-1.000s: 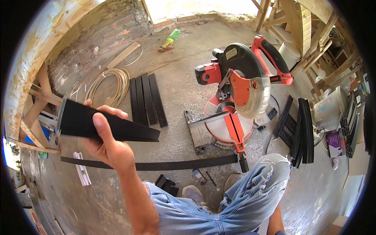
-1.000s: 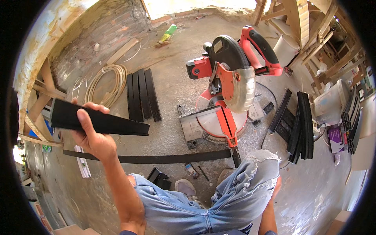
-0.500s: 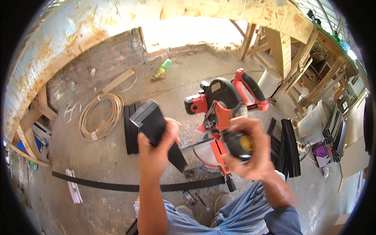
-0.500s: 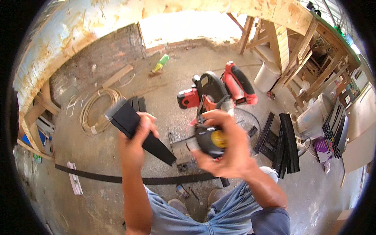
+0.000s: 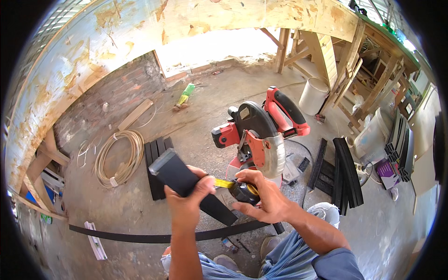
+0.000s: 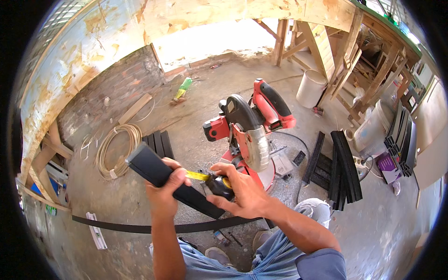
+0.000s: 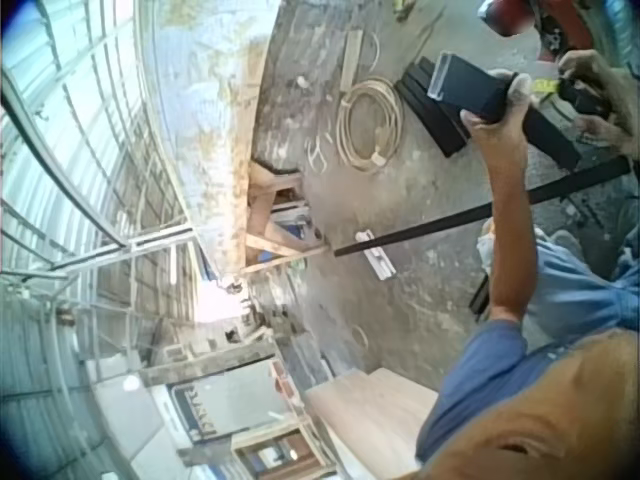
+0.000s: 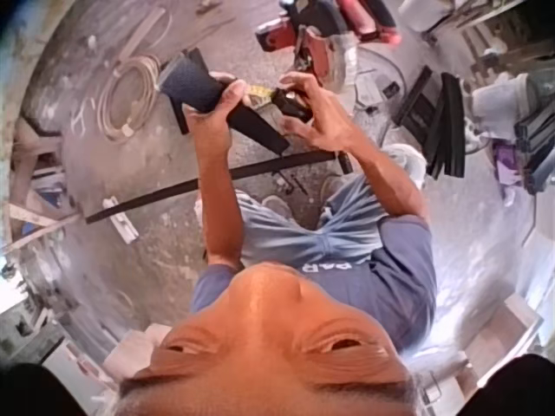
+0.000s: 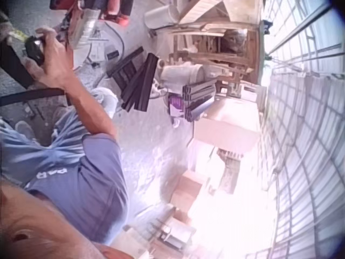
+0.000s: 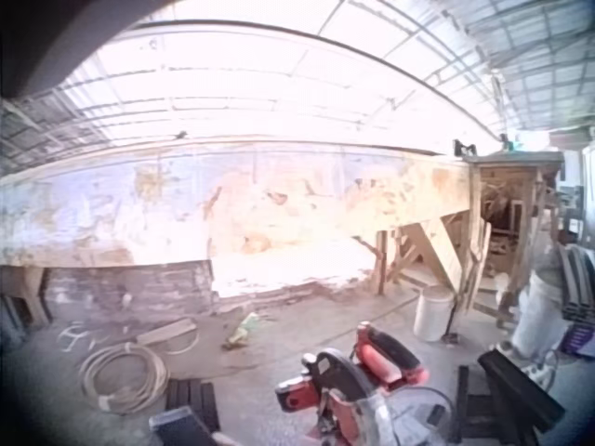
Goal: The person measures a piece of dark wood with a measuring tape, marks it, and then cuts it using a miter saw.
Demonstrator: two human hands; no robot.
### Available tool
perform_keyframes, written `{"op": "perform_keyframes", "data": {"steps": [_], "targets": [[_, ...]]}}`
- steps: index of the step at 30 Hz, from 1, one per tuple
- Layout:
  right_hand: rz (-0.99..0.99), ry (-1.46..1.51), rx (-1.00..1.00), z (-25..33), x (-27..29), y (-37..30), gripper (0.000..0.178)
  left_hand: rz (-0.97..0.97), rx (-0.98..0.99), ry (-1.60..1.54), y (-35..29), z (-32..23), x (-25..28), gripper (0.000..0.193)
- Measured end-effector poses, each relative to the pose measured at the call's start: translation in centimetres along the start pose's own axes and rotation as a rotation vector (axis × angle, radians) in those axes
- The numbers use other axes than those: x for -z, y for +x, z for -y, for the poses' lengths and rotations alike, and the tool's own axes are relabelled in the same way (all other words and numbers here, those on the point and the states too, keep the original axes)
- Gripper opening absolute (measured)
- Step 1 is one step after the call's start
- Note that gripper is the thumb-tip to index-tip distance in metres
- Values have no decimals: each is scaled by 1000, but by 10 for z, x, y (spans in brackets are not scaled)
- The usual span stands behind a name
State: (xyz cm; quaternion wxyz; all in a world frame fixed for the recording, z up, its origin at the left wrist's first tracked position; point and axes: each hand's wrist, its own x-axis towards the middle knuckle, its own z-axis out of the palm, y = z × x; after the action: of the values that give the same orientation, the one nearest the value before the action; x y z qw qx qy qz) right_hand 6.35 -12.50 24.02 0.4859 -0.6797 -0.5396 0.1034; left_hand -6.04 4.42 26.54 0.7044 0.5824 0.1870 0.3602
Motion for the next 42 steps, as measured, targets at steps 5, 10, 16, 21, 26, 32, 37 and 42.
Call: {"op": "perform_keyframes", "data": {"steps": [5,10,16,21,26,32,37,42], "targets": [[277,37,-263,-16,17,-7,48,-343,-3,-171,19,-23,50,17],[243,-51,-53,-28,18,-17,43,-419,50,-328,36,-13,58,30],[177,223,-283,-2,5,-11,37,-145,98,-450,30,12,46,67],[195,230,-256,-6,3,-13,37,-264,101,-421,30,26,35,77],[189,213,-221,-9,1,-13,37,-82,71,-426,27,19,29,74],[239,219,-240,-4,-5,-10,38,-111,51,-536,23,16,26,70],[252,181,-187,-3,-6,-11,41,-123,61,-550,24,14,31,68],[226,19,-78,4,-1,-5,46,-185,-18,-718,27,-8,58,65]]}}
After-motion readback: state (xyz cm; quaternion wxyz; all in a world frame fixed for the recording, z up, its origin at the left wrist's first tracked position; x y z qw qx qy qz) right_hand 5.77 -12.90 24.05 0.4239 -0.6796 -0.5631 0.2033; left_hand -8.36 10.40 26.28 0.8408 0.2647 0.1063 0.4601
